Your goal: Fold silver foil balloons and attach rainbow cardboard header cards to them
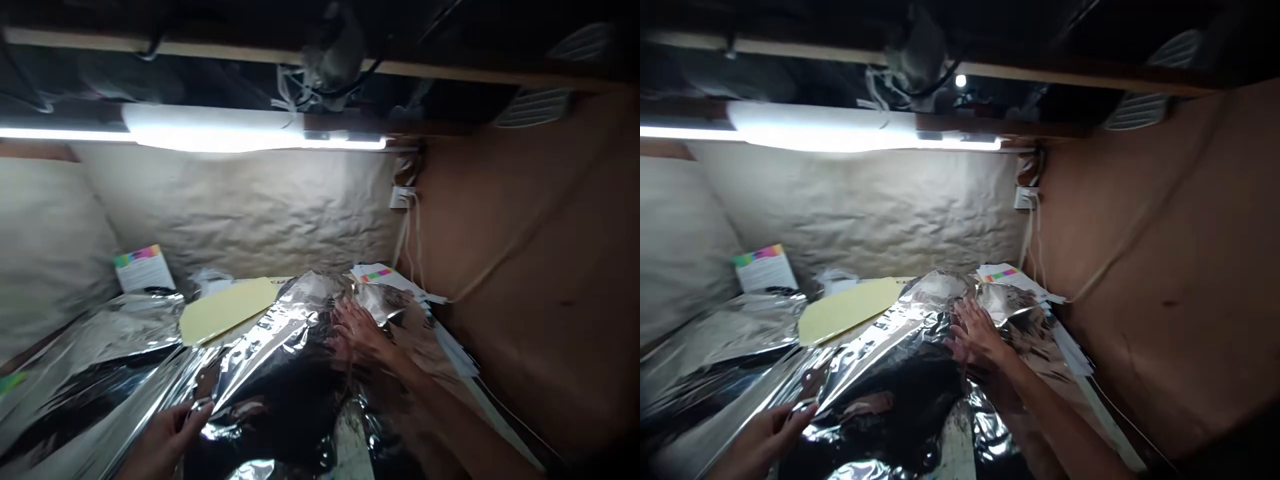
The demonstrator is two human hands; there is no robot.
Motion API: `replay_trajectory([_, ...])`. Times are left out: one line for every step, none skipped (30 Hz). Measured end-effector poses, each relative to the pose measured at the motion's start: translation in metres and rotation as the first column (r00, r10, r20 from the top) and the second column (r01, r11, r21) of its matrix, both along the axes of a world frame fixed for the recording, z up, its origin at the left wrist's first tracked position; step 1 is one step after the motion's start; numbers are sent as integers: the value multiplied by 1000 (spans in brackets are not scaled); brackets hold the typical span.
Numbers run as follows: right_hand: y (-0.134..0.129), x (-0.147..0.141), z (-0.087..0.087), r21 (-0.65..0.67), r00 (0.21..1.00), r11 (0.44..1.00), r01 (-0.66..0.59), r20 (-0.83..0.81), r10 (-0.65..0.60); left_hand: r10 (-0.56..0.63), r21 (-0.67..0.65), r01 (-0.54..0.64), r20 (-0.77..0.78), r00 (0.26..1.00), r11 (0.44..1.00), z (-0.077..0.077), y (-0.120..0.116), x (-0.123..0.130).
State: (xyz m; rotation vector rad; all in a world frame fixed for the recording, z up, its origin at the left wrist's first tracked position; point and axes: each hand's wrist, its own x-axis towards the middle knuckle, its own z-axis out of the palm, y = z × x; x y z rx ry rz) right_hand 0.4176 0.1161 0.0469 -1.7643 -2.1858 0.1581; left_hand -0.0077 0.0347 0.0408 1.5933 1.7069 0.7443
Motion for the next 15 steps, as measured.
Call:
replay_trajectory([14, -10, -3, -18, 997, 998, -65, 32, 66, 42, 7, -42, -51, 998, 999, -4, -12, -5])
replay_trajectory([26, -22, -6, -39, 990, 991, -124, 64, 127, 83, 13, -82, -105, 991, 997, -6, -22, -9])
replay_trajectory([37, -34, -8, -63, 979, 982, -176, 93, 181, 128, 19, -126, -159, 979, 992, -6, -31, -11])
replay_trajectory([47, -46, -11, -86, 967, 972, -218, 114, 227, 169, 26, -168, -211, 963, 985, -4, -38, -12])
replay_trajectory([55, -58, -15, -110, 955, 961, -253, 129, 266, 202, 29, -201, -260, 944, 979, -2, -43, -13])
replay_trajectory([62, -68, -20, -132, 946, 953, -274, 141, 292, 237, 38, -236, -299, 925, 971, 1, -46, -15])
replay_trajectory([68, -77, -25, -146, 940, 948, -284, 153, 305, 261, 38, -263, -313, 913, 964, 2, -47, -16])
replay_trajectory([72, -85, -30, -155, 935, 945, -288, 168, 312, 298, 48, -300, -329, 896, 953, 3, -48, -18])
replay_trajectory([75, -90, -35, -158, 931, 945, -286, 186, 313, 329, 68, -326, -343, 880, 943, 4, -47, -20])
replay_trajectory([78, -94, -40, -153, 930, 948, -278, 206, 305, 348, 92, -338, -361, 865, 937, 4, -46, -22])
replay_trajectory([79, -96, -44, -144, 929, 953, -267, 223, 295, 358, 119, -339, -391, 848, 933, 4, -45, -23])
replay_trajectory([81, -97, -47, -136, 928, 956, -260, 237, 286, 354, 136, -328, -424, 833, 935, 5, -44, -24])
replay_trajectory([82, -98, -49, -130, 927, 958, -256, 247, 281, 339, 135, -313, -456, 823, 940, 7, -42, -25])
replay_trajectory([83, -98, -51, -125, 927, 960, -252, 255, 277, 320, 111, -306, -480, 817, 946, 9, -40, -26])
replay_trajectory([84, -98, -51, -119, 926, 962, -247, 263, 271, 302, 74, -307, -495, 815, 949, 12, -38, -28])
